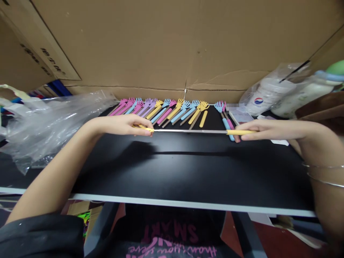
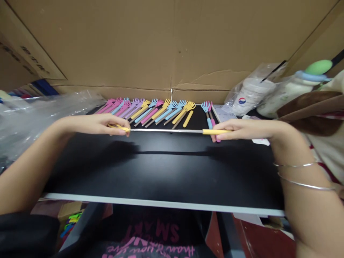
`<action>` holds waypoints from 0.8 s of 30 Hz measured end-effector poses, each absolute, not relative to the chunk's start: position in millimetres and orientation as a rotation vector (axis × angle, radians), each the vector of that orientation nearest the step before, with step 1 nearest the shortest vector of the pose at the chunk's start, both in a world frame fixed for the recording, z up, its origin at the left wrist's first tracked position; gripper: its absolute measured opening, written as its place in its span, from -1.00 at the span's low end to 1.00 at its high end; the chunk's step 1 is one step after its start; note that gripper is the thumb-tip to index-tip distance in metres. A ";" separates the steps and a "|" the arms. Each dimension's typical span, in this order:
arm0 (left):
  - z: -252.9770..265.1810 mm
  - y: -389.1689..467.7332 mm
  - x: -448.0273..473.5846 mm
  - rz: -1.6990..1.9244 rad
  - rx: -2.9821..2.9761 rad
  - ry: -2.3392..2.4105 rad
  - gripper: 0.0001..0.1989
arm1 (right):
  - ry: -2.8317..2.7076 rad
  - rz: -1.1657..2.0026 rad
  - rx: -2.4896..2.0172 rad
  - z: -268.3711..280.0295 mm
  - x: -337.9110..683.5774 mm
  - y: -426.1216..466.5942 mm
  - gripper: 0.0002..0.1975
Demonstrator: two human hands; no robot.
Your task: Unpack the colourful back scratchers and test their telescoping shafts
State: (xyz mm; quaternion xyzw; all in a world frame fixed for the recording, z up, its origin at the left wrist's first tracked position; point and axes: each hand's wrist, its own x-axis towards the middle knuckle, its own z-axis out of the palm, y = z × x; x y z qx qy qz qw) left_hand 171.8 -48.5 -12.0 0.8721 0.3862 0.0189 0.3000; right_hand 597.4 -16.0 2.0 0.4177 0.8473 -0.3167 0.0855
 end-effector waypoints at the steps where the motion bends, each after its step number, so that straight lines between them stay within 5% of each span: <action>1: -11.7 -47.9 170.1 0.039 2.304 1.027 -0.65 | 2.524 -0.957 1.234 1.7 598.2 -15.5 -0.61; 17: -41.1 -37.1 176.6 0.455 2.295 1.241 -0.62 | 2.664 -1.056 1.295 -15.7 582.6 -9.0 -0.50; 24: -51.8 -45.6 197.5 0.561 2.388 1.247 -0.63 | 2.864 -0.685 1.353 -18.0 562.3 -21.8 -0.52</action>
